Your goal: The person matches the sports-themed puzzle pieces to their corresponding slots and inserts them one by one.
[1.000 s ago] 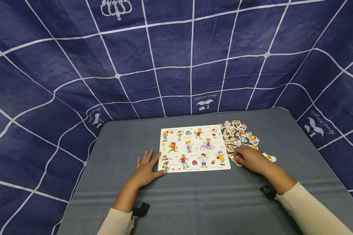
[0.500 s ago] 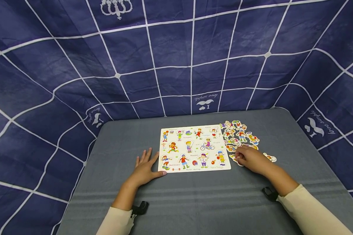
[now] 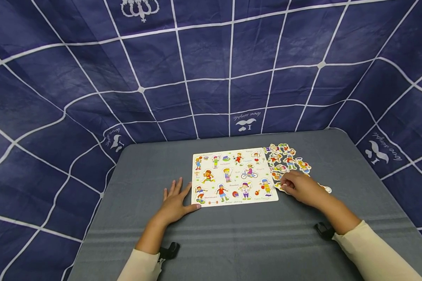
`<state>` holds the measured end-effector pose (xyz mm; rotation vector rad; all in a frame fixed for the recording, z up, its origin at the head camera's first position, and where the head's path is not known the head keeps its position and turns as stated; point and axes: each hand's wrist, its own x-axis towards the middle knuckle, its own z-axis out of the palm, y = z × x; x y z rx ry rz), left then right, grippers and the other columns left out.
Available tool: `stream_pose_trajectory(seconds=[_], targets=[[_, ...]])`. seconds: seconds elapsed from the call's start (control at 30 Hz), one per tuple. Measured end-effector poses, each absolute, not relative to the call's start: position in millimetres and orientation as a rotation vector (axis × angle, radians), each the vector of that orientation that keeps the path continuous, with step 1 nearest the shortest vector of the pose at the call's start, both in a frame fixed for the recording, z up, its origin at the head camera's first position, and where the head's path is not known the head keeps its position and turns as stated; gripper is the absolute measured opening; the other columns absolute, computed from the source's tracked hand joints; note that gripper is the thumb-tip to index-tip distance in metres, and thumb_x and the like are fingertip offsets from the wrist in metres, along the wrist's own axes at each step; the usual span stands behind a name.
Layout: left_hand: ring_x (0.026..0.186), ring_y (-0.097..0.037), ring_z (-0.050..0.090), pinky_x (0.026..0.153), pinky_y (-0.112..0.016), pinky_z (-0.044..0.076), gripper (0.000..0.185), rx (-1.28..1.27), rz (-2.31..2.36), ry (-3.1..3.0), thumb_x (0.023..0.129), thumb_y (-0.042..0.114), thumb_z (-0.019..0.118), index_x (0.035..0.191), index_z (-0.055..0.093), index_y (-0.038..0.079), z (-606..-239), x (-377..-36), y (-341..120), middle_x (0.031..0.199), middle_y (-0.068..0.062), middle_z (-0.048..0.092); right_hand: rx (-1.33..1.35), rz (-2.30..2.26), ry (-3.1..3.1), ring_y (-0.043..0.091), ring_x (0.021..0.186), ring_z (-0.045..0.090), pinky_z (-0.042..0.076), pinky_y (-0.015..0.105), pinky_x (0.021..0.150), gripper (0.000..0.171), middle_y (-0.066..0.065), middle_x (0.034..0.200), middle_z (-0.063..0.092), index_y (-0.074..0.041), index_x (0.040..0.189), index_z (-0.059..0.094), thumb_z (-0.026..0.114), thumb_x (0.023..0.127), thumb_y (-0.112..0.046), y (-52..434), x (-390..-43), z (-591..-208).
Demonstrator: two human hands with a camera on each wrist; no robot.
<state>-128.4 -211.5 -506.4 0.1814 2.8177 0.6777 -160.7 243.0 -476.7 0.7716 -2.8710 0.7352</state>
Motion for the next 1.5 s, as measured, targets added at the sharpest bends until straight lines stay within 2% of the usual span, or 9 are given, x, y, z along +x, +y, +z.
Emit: stream_pose_trajectory(seconds=[0.13, 0.33, 0.43, 0.77, 1.13, 1.5], targets=[[0.158, -0.043, -0.001, 0.122, -0.069, -0.002, 0.098, 0.176, 0.686, 2.812, 0.082, 0.063, 0.074, 0.161, 0.029, 0.026, -506.4, -128.9, -210.5, 0.171, -0.017, 0.007, 0.766, 0.711, -2.871, 0.004, 0.076, 0.050, 0.045, 0.026, 0.067, 0.011, -0.007, 0.082, 0.059, -0.013, 0.090, 0.069, 0.076, 0.086, -0.005, 241.4, -162.0, -476.1], [0.157, -0.045, 0.002, 0.121, -0.071, -0.001, 0.095, 0.188, 0.709, 2.820, 0.081, 0.060, 0.077, 0.160, 0.035, 0.026, -506.5, -127.9, -210.7, 0.170, -0.020, 0.010, 0.768, 0.736, -2.857, 0.005, 0.078, 0.054, 0.048, 0.027, 0.068, 0.011, -0.004, 0.087, 0.061, -0.012, 0.096, 0.070, 0.074, 0.088, -0.005, 238.4, -163.0, -475.3], [0.158, -0.043, -0.001, 0.122, -0.070, -0.003, 0.096, 0.176, 0.705, 2.805, 0.082, 0.062, 0.075, 0.160, 0.032, 0.028, -505.9, -127.7, -210.8, 0.171, -0.018, 0.008, 0.754, 0.742, -2.848, 0.006, 0.078, 0.054, 0.047, 0.027, 0.067, 0.013, -0.004, 0.087, 0.061, -0.011, 0.097, 0.070, 0.075, 0.087, -0.004, 235.4, -163.5, -473.8], [0.158, -0.042, -0.004, 0.121, -0.070, -0.005, 0.096, 0.182, 0.712, 2.801, 0.083, 0.063, 0.073, 0.161, 0.029, 0.029, -506.3, -127.9, -211.8, 0.171, -0.016, 0.005, 0.777, 0.783, -2.753, 0.007, 0.075, 0.055, 0.045, 0.027, 0.065, 0.017, -0.005, 0.082, 0.060, -0.012, 0.092, 0.071, 0.075, 0.083, 0.001, 222.9, -164.4, -467.9], [0.158, -0.043, -0.001, 0.121, -0.071, -0.003, 0.094, 0.191, 0.722, 2.816, 0.084, 0.062, 0.074, 0.160, 0.033, 0.027, -507.8, -126.6, -211.5, 0.171, -0.017, 0.008, 0.856, 0.781, -2.660, 0.006, 0.075, 0.054, 0.045, 0.024, 0.064, 0.022, -0.003, 0.086, 0.060, -0.012, 0.090, 0.073, 0.071, 0.081, 0.008, 212.3, -167.0, -467.3], [0.158, -0.043, 0.000, 0.121, -0.071, -0.003, 0.094, 0.188, 0.715, 2.825, 0.083, 0.063, 0.074, 0.160, 0.033, 0.027, -510.0, -126.4, -212.4, 0.171, -0.017, 0.009, 0.911, 0.814, -2.708, 0.007, 0.077, 0.053, 0.047, 0.024, 0.066, 0.018, -0.001, 0.087, 0.059, -0.009, 0.092, 0.072, 0.069, 0.083, 0.006, 201.9, -170.9, -461.6]])
